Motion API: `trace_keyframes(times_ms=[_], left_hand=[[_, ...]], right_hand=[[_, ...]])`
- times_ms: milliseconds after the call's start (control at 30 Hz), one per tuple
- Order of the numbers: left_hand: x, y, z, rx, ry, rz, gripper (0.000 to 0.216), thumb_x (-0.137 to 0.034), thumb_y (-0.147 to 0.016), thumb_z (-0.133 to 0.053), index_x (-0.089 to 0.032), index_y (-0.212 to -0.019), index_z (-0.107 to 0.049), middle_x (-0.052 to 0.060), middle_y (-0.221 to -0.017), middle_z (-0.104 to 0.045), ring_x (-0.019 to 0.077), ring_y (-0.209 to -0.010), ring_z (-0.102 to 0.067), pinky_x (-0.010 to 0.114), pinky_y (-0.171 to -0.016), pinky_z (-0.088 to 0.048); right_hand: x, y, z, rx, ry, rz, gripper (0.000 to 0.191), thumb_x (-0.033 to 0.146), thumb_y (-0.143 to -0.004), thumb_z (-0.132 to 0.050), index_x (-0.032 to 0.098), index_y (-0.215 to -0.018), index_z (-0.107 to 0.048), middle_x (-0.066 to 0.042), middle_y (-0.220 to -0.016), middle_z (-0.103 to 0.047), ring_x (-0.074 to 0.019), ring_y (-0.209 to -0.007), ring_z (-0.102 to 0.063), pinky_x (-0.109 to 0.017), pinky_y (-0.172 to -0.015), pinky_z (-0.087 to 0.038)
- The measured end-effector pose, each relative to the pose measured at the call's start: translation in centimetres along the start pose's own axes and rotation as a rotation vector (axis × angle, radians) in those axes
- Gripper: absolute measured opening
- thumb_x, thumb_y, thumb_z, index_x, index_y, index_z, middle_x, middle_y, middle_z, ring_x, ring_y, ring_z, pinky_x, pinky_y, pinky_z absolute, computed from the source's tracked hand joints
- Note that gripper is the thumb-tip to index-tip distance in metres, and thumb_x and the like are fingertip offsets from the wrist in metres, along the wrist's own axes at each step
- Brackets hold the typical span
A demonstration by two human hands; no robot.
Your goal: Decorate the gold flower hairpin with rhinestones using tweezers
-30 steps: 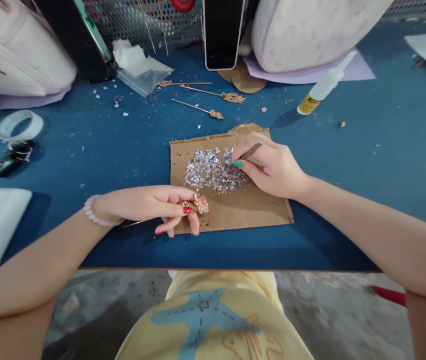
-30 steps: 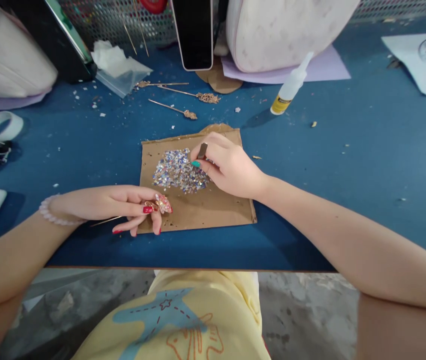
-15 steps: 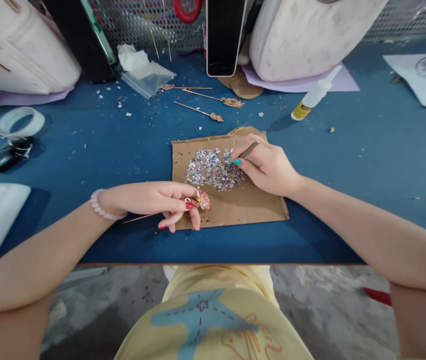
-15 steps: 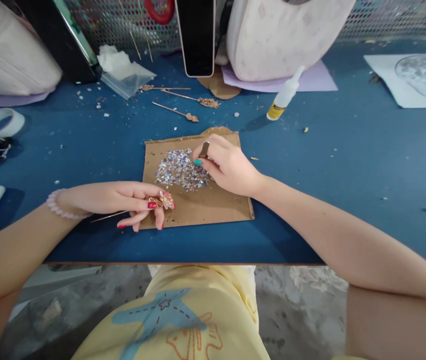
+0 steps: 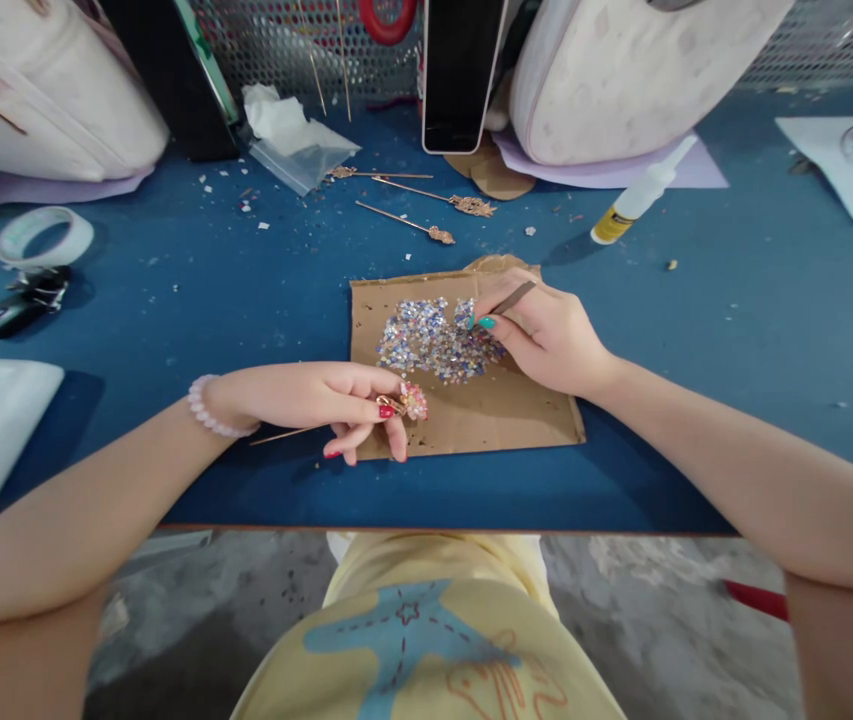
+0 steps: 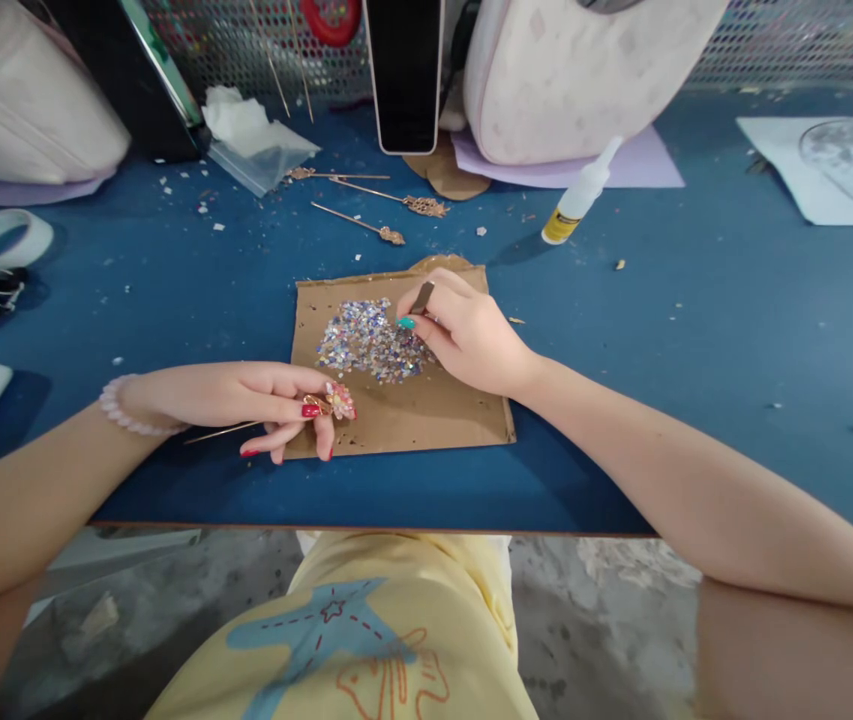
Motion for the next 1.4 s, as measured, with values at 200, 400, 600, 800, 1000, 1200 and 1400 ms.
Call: trace_keyframes(times_ms=[200, 400, 600, 800, 1000, 1200, 1400], left_hand=[[0.1, -0.1, 0.0, -0.002, 0.007, -0.005, 0.024, -0.032, -0.109, -0.047, -0.018, -0.127, -0.054, 0.01, -0.12, -0.073, 0.0025, -0.051, -0.052, 0.025, -0.069, -0.062], [0.1, -0.1, 0.2, -0.001, -0.007, -0.03, 0.024, -0.032, -0.11, -0.046, -0.018, -0.128, -0.055, 0.011, -0.121, -0.073, 0.0034, -0.052, -0.052, 0.025, -0.068, -0.061], [0.2, -0.1, 0.2, 0.0, -0.003, -0.033, 0.023, -0.03, -0.11, -0.044, -0.018, -0.126, -0.056, 0.011, -0.121, -0.074, 0.0045, -0.051, -0.052, 0.025, -0.067, -0.06], [-0.1, 0.1, 0.0, -0.008, -0.009, -0.015, 0.023, -0.028, -0.11, -0.043, -0.018, -0.128, -0.054, 0.01, -0.121, -0.073, 0.004, -0.052, -0.051, 0.026, -0.068, -0.061], [0.0, 0.0, 0.0, -0.013, 0.0, -0.003, 0.025, -0.03, -0.11, -0.045, -0.018, -0.13, -0.053, 0.011, -0.121, -0.073, 0.0046, -0.051, -0.051, 0.026, -0.067, -0.062], [-0.1, 0.0, -0.1, -0.016, 0.01, 0.007, 0.024, -0.032, -0.109, -0.048, -0.02, -0.128, -0.055, 0.01, -0.122, -0.074, 0.0044, -0.05, -0.05, 0.026, -0.067, -0.061], [-0.2, 0.1, 0.0, -0.034, -0.009, 0.008, 0.023, -0.03, -0.109, -0.047, -0.019, -0.128, -0.056, 0.01, -0.122, -0.075, 0.0052, -0.051, -0.051, 0.024, -0.063, -0.058]], right_hand=[[-0.2, -0.6, 0.0, -0.06, -0.053, -0.071, 0.018, 0.018, -0.1, -0.056, 0.021, -0.096, -0.073, -0.005, -0.095, -0.077, -0.021, -0.097, -0.074, -0.039, -0.089, -0.062], [-0.9, -1.0, -0.5, -0.053, -0.067, -0.238, 0.018, 0.018, -0.095, -0.063, 0.023, -0.099, -0.08, -0.004, -0.098, -0.081, -0.0224, -0.098, -0.076, -0.041, -0.089, -0.064], [-0.4, -0.9, -0.8, 0.049, -0.109, -0.251, 0.019, 0.017, -0.095, -0.063, 0.022, -0.094, -0.081, -0.006, -0.104, -0.083, -0.0237, -0.098, -0.078, -0.042, -0.092, -0.065], [-0.4, -0.5, -0.5, 0.032, -0.123, -0.269, 0.017, 0.018, -0.095, -0.064, 0.021, -0.098, -0.08, -0.006, -0.105, -0.083, -0.023, -0.094, -0.078, -0.04, -0.087, -0.065], [-1.6, -0.6, -0.2, -0.063, -0.096, -0.375, 0.015, 0.018, -0.094, -0.066, 0.022, -0.093, -0.08, -0.004, -0.104, -0.083, -0.023, -0.095, -0.078, -0.042, -0.093, -0.064], [-1.1, -0.9, -0.5, -0.041, -0.094, -0.343, 0.016, 0.017, -0.096, -0.064, 0.023, -0.094, -0.079, -0.004, -0.104, -0.083, -0.024, -0.097, -0.078, -0.043, -0.094, -0.064], [-1.5, -0.6, -0.5, -0.041, -0.05, -0.39, 0.015, 0.019, -0.096, -0.064, 0.023, -0.097, -0.079, -0.003, -0.099, -0.083, -0.0239, -0.091, -0.078, -0.043, -0.088, -0.065]])
Point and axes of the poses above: each hand's wrist, its own y-axis away from the middle knuckle, its own z-axis out of the back of the hand, x = y × z, the point moved 7 cm from there along -y, towards the middle knuckle
